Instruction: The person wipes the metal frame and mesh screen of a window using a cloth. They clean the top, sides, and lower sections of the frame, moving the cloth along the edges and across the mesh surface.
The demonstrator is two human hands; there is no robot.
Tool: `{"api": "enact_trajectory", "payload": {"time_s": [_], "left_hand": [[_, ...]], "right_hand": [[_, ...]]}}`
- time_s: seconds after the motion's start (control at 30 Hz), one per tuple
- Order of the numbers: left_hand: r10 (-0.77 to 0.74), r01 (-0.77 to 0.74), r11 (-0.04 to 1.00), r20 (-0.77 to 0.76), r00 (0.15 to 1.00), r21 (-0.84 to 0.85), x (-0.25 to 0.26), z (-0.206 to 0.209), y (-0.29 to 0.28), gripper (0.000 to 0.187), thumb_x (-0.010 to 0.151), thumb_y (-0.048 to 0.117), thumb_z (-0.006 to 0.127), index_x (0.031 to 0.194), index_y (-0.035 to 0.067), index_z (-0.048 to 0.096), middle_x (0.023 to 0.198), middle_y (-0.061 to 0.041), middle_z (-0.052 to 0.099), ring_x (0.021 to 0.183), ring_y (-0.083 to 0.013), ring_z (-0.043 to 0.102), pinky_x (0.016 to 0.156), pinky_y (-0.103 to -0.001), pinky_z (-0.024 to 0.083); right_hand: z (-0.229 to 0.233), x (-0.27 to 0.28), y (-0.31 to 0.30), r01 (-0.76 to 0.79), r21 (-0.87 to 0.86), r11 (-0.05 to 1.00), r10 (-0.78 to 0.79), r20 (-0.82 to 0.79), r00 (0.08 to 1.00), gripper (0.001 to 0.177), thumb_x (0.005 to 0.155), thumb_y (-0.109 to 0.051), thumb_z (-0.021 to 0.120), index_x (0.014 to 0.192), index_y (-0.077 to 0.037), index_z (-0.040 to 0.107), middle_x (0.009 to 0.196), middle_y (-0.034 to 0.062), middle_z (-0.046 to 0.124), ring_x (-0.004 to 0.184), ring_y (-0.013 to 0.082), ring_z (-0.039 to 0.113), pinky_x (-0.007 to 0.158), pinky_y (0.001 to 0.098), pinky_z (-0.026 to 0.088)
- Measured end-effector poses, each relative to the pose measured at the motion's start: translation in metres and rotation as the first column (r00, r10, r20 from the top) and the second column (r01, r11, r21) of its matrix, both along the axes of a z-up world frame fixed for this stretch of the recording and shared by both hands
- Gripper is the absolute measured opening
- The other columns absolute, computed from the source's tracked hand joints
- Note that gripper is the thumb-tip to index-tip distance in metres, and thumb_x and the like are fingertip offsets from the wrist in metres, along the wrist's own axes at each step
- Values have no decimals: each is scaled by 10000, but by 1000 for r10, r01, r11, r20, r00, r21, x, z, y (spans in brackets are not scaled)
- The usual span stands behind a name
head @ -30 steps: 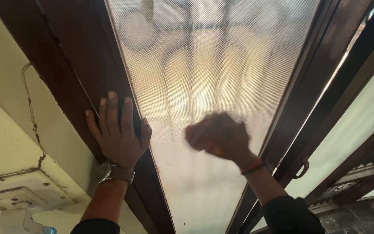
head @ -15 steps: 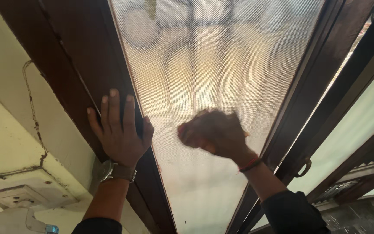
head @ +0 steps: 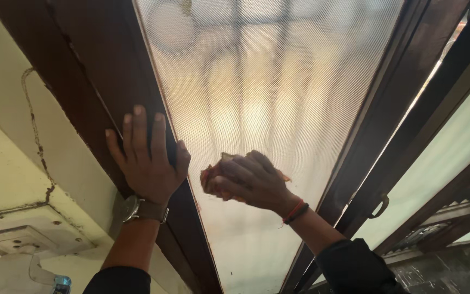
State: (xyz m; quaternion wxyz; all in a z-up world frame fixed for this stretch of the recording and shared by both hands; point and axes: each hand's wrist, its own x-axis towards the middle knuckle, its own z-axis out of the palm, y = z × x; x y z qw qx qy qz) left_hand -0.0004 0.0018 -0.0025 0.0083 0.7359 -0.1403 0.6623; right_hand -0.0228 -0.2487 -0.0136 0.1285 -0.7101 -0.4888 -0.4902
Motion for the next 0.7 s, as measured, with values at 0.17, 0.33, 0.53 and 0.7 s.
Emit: {"api": "enact_trajectory", "payload": {"time_s": [0.17, 0.33, 0.53, 0.7], "left_hand": [[29, -29, 999, 12, 1000, 15, 3, -1, 1, 513, 1096, 378, 527, 1497, 60, 510, 1572, -232, 456, 1484, -404, 429, 1232, -692, 246], [32, -32, 999, 16, 999, 6, 3, -2, -1, 507, 1103, 385, 516, 1496, 66, 504, 1570, -228, 453, 1483, -401, 431, 1234, -690, 246], [-1, 1, 1000, -3, 1000, -10, -3, 2, -2, 485, 1110, 363, 518, 1487, 59, 530, 1559, -232, 476, 1472, -418, 459, 1241, -689, 254], [-1, 1, 1000, 0, 1000, -10, -2, -1, -1, 509, 1088, 379, 522, 1492, 70, 530, 1556, -230, 474, 1468, -407, 457, 1229, -692, 248]], "right_hand": [[-30, 47, -41, -299, 936, -186, 963, 113, -246, 376, 1109, -462, 601, 1081, -90, 642, 1045, 65, 632, 1016, 209, 627, 1022, 383, 498], [-55, 55, -9, -222, 968, -113, 979, 70, -192, 398, 1130, -445, 532, 1164, -68, 654, 1125, 105, 627, 1056, 215, 625, 1001, 368, 500], [-12, 4, 36, 41, 103, 994, 17, -507, 862, 81, 992, -294, 718, 1031, -223, 723, 998, -12, 713, 876, 155, 691, 756, 363, 516], [-1, 3, 19, 187, 147, 971, -122, -366, 922, 134, 928, -266, 742, 1049, -215, 714, 1017, 3, 697, 938, 179, 668, 781, 402, 505]]}}
